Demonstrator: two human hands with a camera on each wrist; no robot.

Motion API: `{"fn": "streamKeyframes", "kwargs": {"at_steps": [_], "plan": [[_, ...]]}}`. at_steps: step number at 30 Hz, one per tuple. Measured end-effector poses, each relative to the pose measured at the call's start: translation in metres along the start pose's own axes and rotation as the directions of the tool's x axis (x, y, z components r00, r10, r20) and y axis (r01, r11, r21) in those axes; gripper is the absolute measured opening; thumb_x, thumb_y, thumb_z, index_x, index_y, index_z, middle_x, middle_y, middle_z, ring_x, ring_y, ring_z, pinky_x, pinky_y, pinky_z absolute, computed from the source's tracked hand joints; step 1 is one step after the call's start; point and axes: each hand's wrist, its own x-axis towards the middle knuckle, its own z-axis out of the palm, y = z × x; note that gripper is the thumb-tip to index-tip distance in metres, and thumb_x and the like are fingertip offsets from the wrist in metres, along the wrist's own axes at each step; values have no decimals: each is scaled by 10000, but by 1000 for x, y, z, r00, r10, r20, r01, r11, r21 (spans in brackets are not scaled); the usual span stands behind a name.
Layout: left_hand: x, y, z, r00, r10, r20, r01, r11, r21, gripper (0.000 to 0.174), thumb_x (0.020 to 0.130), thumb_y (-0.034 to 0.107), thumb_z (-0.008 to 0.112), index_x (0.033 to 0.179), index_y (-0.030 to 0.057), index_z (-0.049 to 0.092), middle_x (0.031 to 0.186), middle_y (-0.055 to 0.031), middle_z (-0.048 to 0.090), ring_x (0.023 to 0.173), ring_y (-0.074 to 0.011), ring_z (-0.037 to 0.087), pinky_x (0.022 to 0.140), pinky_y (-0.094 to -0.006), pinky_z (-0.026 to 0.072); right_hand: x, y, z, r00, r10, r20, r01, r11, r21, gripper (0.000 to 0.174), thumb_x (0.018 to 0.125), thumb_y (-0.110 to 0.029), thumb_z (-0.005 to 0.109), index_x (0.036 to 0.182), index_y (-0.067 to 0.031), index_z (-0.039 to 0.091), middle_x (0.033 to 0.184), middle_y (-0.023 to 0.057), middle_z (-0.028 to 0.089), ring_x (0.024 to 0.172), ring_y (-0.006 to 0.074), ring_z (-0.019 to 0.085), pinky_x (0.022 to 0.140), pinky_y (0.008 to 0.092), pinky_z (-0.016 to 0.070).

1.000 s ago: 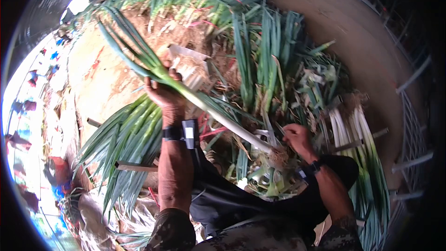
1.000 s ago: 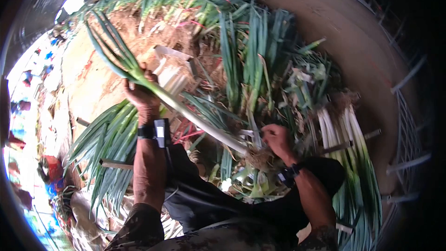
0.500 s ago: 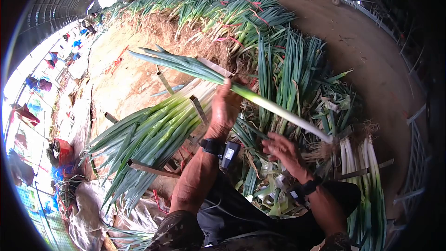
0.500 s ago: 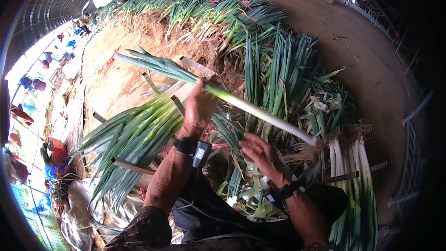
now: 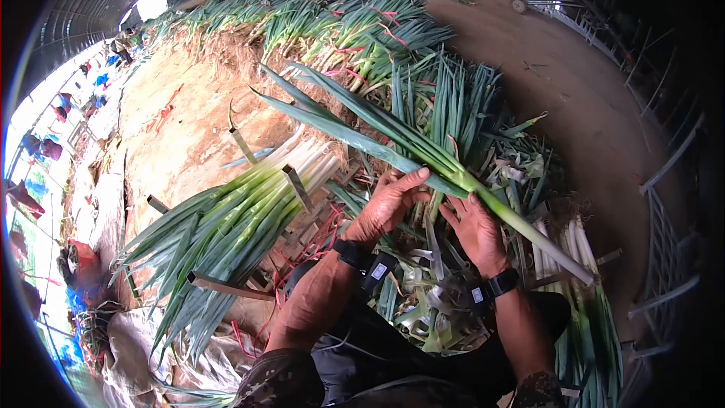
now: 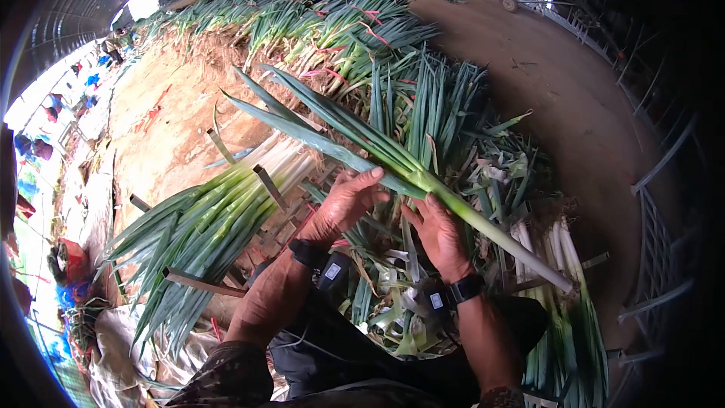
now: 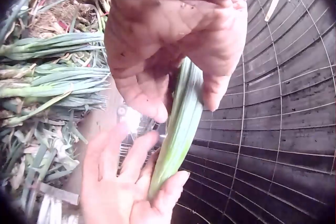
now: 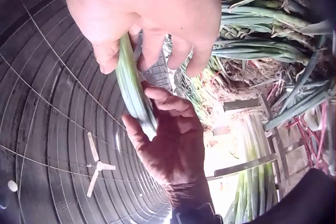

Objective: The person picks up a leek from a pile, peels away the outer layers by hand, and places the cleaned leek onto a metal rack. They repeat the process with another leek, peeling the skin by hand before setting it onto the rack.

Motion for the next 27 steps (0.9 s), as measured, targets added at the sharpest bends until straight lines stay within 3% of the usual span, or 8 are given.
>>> {"fn": "streamKeyframes", "kwargs": {"at_steps": [7, 10, 16, 18, 21, 22, 26, 27], "plan": [[4, -10, 6, 989, -49, 141, 60, 995, -76, 361, 936, 153, 667, 1254, 17, 563, 1159, -105, 677, 1035, -218, 653, 829, -341, 537, -9, -13, 0, 999, 15, -48, -12, 999, 50, 393, 964, -274, 645, 1326, -149, 555, 1382, 32, 542, 1304, 206, 477, 1069, 429, 399], [-1, -6, 19, 997, -72, -17, 72, 996, 43, 329, 971, 299, 627, 1180, 45, 621, 1084, -78, 700, 942, -189, 668, 783, -332, 526, -11, -33, -2, 997, -61, -53, 65, 996, 67, 415, 981, -240, 619, 1379, -186, 513, 1379, 28, 542, 1276, 193, 495, 1038, 416, 426], [31, -19, -20, 997, -20, -71, 31, 986, 166, 411, 987, 451, 543, 1204, 105, 583, 1052, -69, 691, 863, -162, 630, 746, -284, 469, -34, -201, -42, 884, -414, -218, 336, 886, -319, 528, 985, -221, 614, 1463, -118, 415, 1441, 47, 490, 1286, 208, 501, 1037, 436, 459], [33, -25, -9, 995, -20, -97, 35, 988, 153, 439, 985, 434, 564, 1173, 44, 635, 958, -73, 728, 775, -149, 656, 701, -295, 486, -54, -277, -37, 652, -687, -322, 402, 673, -621, 442, 935, -180, 687, 1338, -86, 531, 1340, 48, 579, 1132, 181, 601, 890, 363, 545], [32, -32, 16, 985, -77, -152, 114, 961, 253, 410, 988, 390, 587, 1174, 33, 659, 966, -74, 733, 743, -138, 658, 660, -267, 488, -99, -390, -37, 369, -918, -145, 350, 281, -893, 184, 895, -142, 693, 1052, -49, 714, 1046, 39, 693, 962, 145, 634, 838, 320, 505], [33, -36, 20, 985, -92, -147, 130, 951, 279, 416, 988, 388, 587, 1181, 26, 658, 956, -71, 732, 728, -133, 655, 650, -262, 491, -115, -424, -43, 266, -959, 97, 293, -16, -956, 217, 888, -147, 698, 1067, -24, 710, 1012, 50, 708, 947, 133, 636, 834, 292, 487], [43, -54, 22, 985, -127, -113, 159, 924, 347, 435, 991, 384, 583, 1194, 5, 643, 938, -72, 727, 723, -127, 648, 642, -251, 495, -203, -500, -31, 391, -836, 385, -179, -480, -859, 297, 939, -193, 607, 1175, -15, 634, 1102, 93, 718, 977, 139, 636, 881, 300, 484], [43, -57, 26, 985, -130, -113, 163, 916, 368, 434, 989, 383, 586, 1192, 3, 643, 935, -71, 726, 721, -124, 647, 641, -247, 494, -217, -492, -18, 447, -835, 320, -437, -516, -737, 318, 912, -227, 629, 1158, -25, 618, 1032, 147, 709, 928, 256, 655, 832, 368, 504]]}}
